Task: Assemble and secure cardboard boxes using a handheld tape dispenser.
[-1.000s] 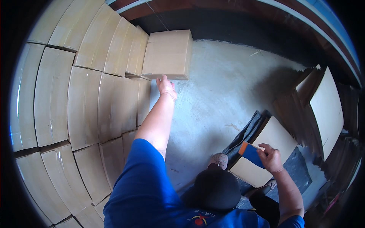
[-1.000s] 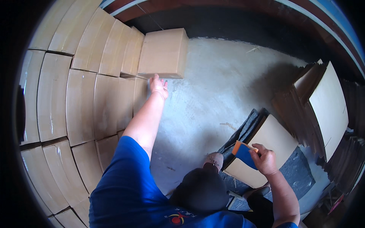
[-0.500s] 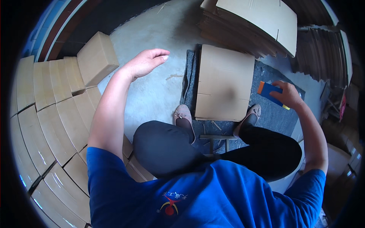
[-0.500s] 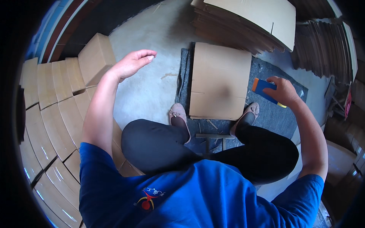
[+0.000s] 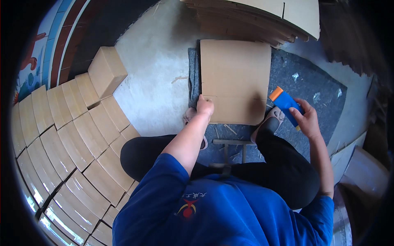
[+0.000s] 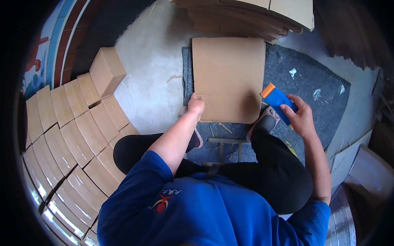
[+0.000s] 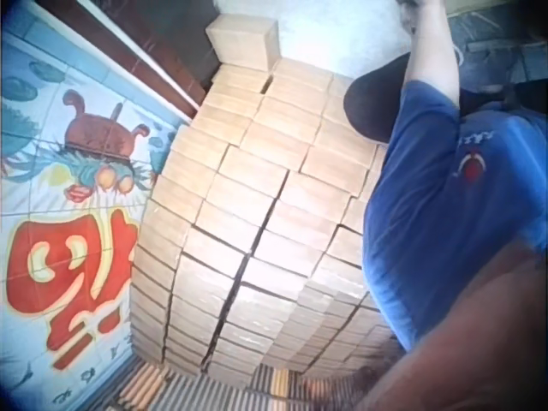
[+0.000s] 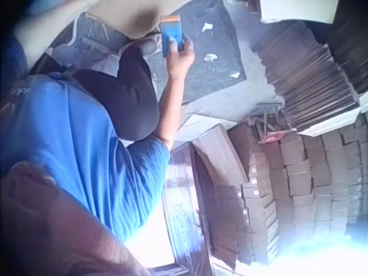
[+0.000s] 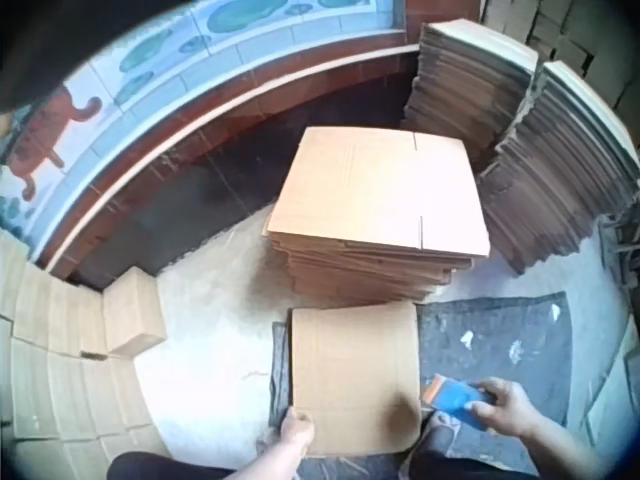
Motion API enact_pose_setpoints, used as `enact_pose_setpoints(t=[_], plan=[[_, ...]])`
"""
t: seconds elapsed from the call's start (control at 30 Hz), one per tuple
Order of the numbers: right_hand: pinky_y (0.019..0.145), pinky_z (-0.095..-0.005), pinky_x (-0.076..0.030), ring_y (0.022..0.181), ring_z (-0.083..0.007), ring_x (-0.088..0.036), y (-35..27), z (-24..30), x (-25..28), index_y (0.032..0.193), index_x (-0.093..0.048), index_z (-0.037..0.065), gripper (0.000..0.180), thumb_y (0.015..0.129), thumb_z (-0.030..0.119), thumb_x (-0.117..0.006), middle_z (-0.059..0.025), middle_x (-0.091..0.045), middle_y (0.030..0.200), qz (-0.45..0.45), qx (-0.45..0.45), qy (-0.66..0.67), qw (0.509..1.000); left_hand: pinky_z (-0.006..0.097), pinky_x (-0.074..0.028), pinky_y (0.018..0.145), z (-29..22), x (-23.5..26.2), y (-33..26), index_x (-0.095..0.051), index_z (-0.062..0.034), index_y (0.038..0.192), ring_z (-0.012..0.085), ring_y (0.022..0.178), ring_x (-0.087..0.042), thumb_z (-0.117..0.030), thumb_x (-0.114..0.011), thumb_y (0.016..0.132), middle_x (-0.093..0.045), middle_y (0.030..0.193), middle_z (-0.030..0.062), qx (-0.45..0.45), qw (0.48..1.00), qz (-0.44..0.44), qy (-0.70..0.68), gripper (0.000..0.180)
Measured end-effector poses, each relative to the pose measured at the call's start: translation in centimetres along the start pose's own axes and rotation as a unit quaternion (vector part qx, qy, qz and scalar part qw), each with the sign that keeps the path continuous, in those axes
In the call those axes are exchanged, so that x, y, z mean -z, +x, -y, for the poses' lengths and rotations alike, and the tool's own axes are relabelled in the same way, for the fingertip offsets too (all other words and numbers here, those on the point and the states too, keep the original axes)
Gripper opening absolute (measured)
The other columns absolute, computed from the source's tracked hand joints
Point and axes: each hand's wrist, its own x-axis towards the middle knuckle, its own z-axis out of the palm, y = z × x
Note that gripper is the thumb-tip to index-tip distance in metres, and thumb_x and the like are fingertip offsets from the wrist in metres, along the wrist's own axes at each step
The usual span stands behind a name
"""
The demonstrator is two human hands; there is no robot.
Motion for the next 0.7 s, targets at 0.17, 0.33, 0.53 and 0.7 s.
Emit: enact_pose_setpoints(t=[0.17, 0.33, 0.53, 0.7], plan=[[0.083, -0.0302, -0.051, 0.088, -0.0139, -0.061, 2.7, -0.7, -1.4, 0.124, -0.061, 0.002, 0.044, 0.089, 0.025, -0.072, -0.0088, -0.065, 0.097, 0.019, 0.013, 0.046, 0.999, 0.039, -0.04, 0.108, 0.8, 0.0, 0.5, -0.042, 0.0015, 0.14, 0.0351, 0.133, -0.045, -0.019, -0.058, 0.088, -0.047, 0.142, 0.0246, -0.029, 0.995, -0.06, 0.071, 0.058], [0.084, -0.0314, -0.052, 0.091, -0.0143, -0.062, 3.3, 0.2, 0.8, 0.127, -0.061, 0.005, 0.04, 0.092, 0.023, -0.068, -0.008, -0.068, 0.1, 0.032, 0.06, 0.015, 0.998, 0.04, -0.044, 0.103, -3.1, 2.6, -3.1, -0.048, 0.0001, 0.13, 0.0352, 0.123, -0.054, -0.018, -0.063, 0.086, -0.055, 0.134, 0.0235, -0.032, 0.992, -0.086, 0.085, 0.05], [0.078, -0.0399, -0.054, 0.086, -0.0309, -0.068, 2.3, 5.1, 2.9, 0.102, -0.074, 0.014, 0.018, 0.091, 0.023, -0.063, -0.0135, -0.07, 0.095, 0.083, 0.18, -0.195, 0.961, 0.038, -0.051, 0.086, -8.1, 6.8, -12.1, -0.06, 0.0007, 0.11, 0.0354, 0.097, -0.065, -0.016, -0.065, 0.086, -0.067, 0.105, 0.0205, -0.251, 0.95, 0.122, -0.141, 0.03], [0.078, -0.04, -0.055, 0.084, -0.0269, -0.069, -3.2, 13.5, 2.4, 0.096, -0.076, 0.016, 0.045, 0.096, 0.052, -0.049, -0.0107, -0.072, 0.086, 0.153, 0.168, -0.391, 0.892, 0.044, -0.05, 0.086, -10.7, 7.2, -24.0, -0.056, 0.0063, 0.118, 0.0429, 0.098, -0.059, -0.016, -0.061, 0.088, -0.058, 0.106, 0.0252, -0.426, 0.904, -0.044, -0.01, 0.037]])
